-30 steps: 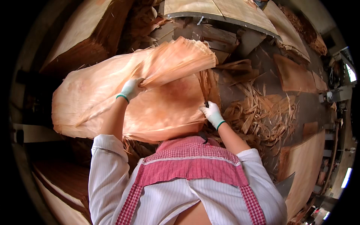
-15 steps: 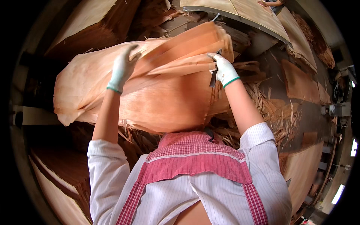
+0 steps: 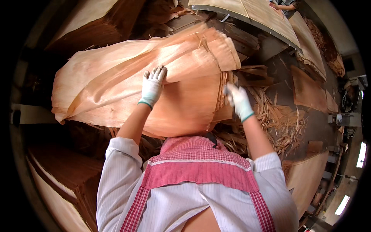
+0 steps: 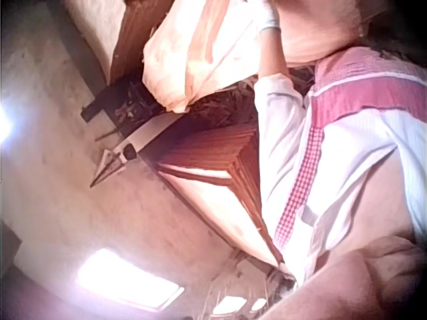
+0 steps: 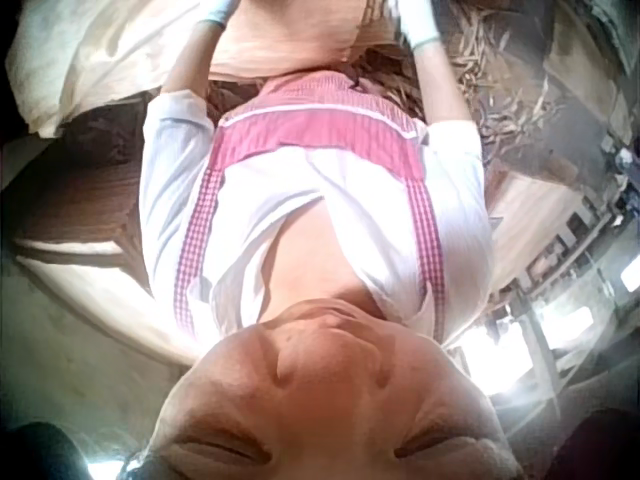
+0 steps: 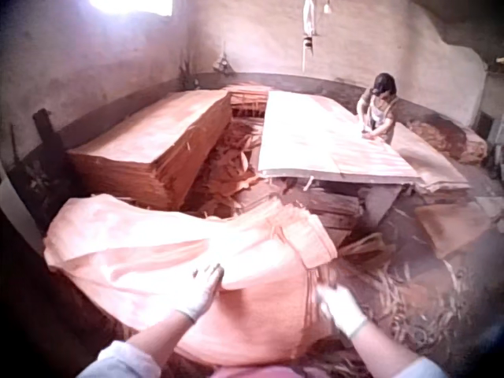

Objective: The person handles large, thin sheets of wood veneer in a workshop. They lift, separate, and stack the sheets, occasionally using a long wooden stick to assist in moving the material. The person also uses a knife to trim or separate edges of the veneer sheets.

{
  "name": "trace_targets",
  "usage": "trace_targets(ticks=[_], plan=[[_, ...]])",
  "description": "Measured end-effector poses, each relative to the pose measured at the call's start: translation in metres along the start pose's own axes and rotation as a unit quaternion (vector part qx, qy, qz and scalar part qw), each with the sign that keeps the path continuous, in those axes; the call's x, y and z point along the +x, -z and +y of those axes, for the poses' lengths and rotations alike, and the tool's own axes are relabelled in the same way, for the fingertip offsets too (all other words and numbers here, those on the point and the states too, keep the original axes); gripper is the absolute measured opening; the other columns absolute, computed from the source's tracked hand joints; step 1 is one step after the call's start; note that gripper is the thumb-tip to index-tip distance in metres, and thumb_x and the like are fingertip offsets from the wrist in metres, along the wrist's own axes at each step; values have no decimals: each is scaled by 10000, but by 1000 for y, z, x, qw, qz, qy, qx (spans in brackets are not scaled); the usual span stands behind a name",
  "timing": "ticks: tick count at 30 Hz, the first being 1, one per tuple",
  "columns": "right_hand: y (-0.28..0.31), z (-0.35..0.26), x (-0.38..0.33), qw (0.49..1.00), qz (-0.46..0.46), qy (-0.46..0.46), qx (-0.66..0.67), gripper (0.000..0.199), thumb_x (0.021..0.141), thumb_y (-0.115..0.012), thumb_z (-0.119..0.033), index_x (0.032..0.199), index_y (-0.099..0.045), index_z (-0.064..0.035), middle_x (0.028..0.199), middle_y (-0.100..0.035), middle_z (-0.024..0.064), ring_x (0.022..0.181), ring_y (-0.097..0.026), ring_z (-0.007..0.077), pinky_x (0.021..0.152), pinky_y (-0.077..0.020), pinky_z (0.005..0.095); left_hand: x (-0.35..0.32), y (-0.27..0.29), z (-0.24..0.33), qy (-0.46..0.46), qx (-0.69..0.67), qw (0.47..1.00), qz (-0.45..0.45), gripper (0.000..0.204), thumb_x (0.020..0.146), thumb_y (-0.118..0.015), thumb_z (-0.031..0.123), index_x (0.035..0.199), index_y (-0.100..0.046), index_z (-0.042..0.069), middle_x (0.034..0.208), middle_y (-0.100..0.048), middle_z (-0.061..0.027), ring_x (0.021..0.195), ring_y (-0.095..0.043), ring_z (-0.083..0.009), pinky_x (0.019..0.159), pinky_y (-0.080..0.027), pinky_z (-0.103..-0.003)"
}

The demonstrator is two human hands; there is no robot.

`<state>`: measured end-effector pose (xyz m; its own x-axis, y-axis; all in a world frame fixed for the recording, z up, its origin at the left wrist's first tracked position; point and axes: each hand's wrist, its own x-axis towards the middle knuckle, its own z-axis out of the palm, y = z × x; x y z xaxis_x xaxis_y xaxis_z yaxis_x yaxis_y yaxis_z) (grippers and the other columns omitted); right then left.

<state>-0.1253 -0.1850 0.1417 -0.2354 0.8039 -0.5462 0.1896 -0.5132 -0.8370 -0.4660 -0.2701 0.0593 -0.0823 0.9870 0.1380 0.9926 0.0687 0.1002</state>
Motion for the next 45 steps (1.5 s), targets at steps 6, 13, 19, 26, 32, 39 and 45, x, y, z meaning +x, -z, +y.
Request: trace_targets(ticks=[6, 13, 19, 26, 32, 39, 45], plan=[[-19, 146, -26, 991, 53, -116, -50, 334, 834, -722, -216, 998, -533, 6, 769, -618, 45, 508, -516, 101, 473, -424, 238, 21, 4, -6, -18, -39, 998, -52, 717, 783, -682, 138, 1418, -348, 152, 1488, -356, -64, 1367, -340, -256, 1082, -268, -500], [-30, 134, -32, 995, 51, -61, -65, 269, 818, -726, -160, 963, -576, 11, 734, -596, 34, 551, -494, 82, 489, -418, 257, 19, 3, -5, -26, -16, 999, -42, 755, 780, -713, 171, 1428, -326, 144, 1499, -331, -81, 1380, -317, -272, 1080, -275, -490], [-48, 10, -48, 999, 0, 20, 41, 199, 830, -680, -143, 976, -656, -10, 725, -629, 17, 568, -570, 96, 487, -459, 237, 30, 13, -20, -41, -62, 992, -106, 754, 785, -708, 303, 1421, -342, 130, 1486, -349, -93, 1354, -350, -284, 1063, -315, -488], [-77, -111, 40, 995, -30, 62, 77, 130, 847, -656, -212, 819, -644, -86, 723, -583, 12, 616, -480, 120, 522, -345, 263, 53, 164, -17, 7, -429, 885, 183, 287, 959, -549, 207, 1157, -578, 1, 1028, -667, -126, 971, -623, -181, 845, -468, -264], [-94, -126, 102, 992, 2, 2, 127, 111, 878, -610, -133, 802, -667, -76, 699, -502, 38, 509, -363, 148, 458, -317, 274, -42, 123, 47, -23, -160, 981, 111, 494, 787, -697, 158, 1247, -539, 75, 1315, -514, -125, 1210, -481, -300, 1030, -355, -448], [-66, -122, 77, 984, -141, 66, 85, 200, 955, -559, -252, 980, -612, -61, 840, -616, 6, 548, -425, 18, 427, -297, 181, -3, 16, -1, 41, 33, 999, 10, 974, 710, -766, 232, 1493, -195, 136, 1546, -216, -92, 1417, -234, -262, 1132, -186, -505], [20, -2, 34, 995, 42, 44, -76, 269, 903, -613, -306, 951, -634, -42, 723, -610, 1, 493, -426, 56, 415, -316, 212, 28, 3, -26, 14, -30, 999, -22, 809, 663, -804, 231, 1360, -404, 132, 1435, -410, -106, 1331, -371, -263, 1043, -305, -514]])
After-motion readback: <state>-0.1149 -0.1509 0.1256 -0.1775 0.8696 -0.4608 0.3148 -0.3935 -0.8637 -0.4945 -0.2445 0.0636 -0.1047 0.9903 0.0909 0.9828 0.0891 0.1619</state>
